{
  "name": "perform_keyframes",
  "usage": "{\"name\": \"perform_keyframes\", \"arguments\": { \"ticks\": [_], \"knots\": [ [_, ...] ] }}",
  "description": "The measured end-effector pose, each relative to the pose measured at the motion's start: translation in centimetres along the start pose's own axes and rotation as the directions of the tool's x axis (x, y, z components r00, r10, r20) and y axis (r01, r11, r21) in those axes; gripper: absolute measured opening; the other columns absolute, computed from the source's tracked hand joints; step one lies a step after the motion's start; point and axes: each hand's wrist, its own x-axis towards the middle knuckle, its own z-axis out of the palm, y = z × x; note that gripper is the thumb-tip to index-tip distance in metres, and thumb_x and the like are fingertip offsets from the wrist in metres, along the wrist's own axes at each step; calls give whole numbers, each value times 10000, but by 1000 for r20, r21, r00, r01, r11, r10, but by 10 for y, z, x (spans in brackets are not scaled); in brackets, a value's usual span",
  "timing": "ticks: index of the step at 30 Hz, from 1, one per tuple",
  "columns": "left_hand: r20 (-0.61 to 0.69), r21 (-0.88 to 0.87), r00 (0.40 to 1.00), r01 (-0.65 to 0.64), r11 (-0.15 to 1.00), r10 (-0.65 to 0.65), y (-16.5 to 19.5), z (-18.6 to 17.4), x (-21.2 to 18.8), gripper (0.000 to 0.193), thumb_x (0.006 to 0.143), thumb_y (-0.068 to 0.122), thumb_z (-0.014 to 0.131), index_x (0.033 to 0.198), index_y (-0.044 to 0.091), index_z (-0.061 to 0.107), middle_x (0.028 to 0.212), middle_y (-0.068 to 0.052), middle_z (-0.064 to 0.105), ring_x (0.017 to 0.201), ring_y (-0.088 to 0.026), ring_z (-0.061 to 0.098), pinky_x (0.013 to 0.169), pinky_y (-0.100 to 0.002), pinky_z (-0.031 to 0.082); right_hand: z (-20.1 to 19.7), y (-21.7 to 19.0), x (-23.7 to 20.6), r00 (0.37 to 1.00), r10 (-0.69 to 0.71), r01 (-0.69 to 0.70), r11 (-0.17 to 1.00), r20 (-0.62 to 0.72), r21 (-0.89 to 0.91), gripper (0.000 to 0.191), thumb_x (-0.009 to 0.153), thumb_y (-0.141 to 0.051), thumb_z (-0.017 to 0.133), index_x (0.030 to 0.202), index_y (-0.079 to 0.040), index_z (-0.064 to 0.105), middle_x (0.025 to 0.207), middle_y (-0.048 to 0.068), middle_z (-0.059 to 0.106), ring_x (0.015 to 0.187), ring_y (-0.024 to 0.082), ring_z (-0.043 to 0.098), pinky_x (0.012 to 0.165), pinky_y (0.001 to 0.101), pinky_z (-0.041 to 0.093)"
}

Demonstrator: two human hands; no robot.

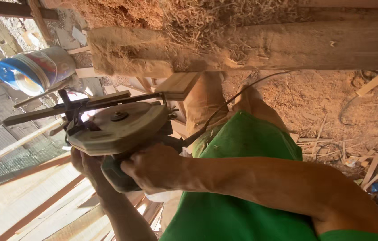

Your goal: The person sits on the ground and cuts thin wood strips with a handheld circular saw, bracing each strip against a wooden beam. They reposition the strips by hand between cuts and move cut pieces aside, repeating the cutting cycle throughout the episode.

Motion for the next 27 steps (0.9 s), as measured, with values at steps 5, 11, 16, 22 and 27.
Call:
{"name": "perform_keyframes", "arguments": {
  "ticks": [5,11,16,22,27],
  "knots": [
    [-150,-23,963,221,975,-222,6,37,-43,290,1059,199,710,1267,23,612,930,-75,658,673,-77,587,519,-208,410,-25,-9,-81,994,-6,7,1000,-110,3,385,647,-123,754,1013,-39,666,828,131,674,755,326,719,623,464,569],
    [378,-135,768,598,790,-517,-39,150,-39,659,997,602,454,1389,75,511,1133,-191,696,1039,-310,724,892,-434,580,-69,-7,-189,884,303,-380,909,-356,-170,642,586,-248,863,1175,-43,708,1056,188,777,839,296,775,716,413,633],
    [507,-555,494,814,172,-706,-74,252,-10,895,969,748,357,1508,40,262,1508,-379,423,1299,-475,562,1064,-623,495,-98,6,-252,524,609,-806,580,-596,-116,348,790,-296,810,1055,-73,775,837,155,765,744,298,753,695,432,586],
    [560,-752,571,654,-80,-600,-84,290,3,675,1028,528,447,1499,60,330,1436,-245,418,1236,-432,557,1019,-578,535,-90,25,-335,338,543,-913,386,-769,-128,401,860,-273,812,1161,-13,762,975,202,757,905,362,731,849,468,561],
    [716,-686,649,722,-88,-258,-102,264,-40,593,1024,416,565,1453,30,431,1235,-192,557,1071,-333,616,885,-515,597,-77,30,-368,373,485,-877,463,-791,-130,404,851,-222,818,1146,44,739,1017,211,751,942,343,726,917,432,549]
  ]
}}
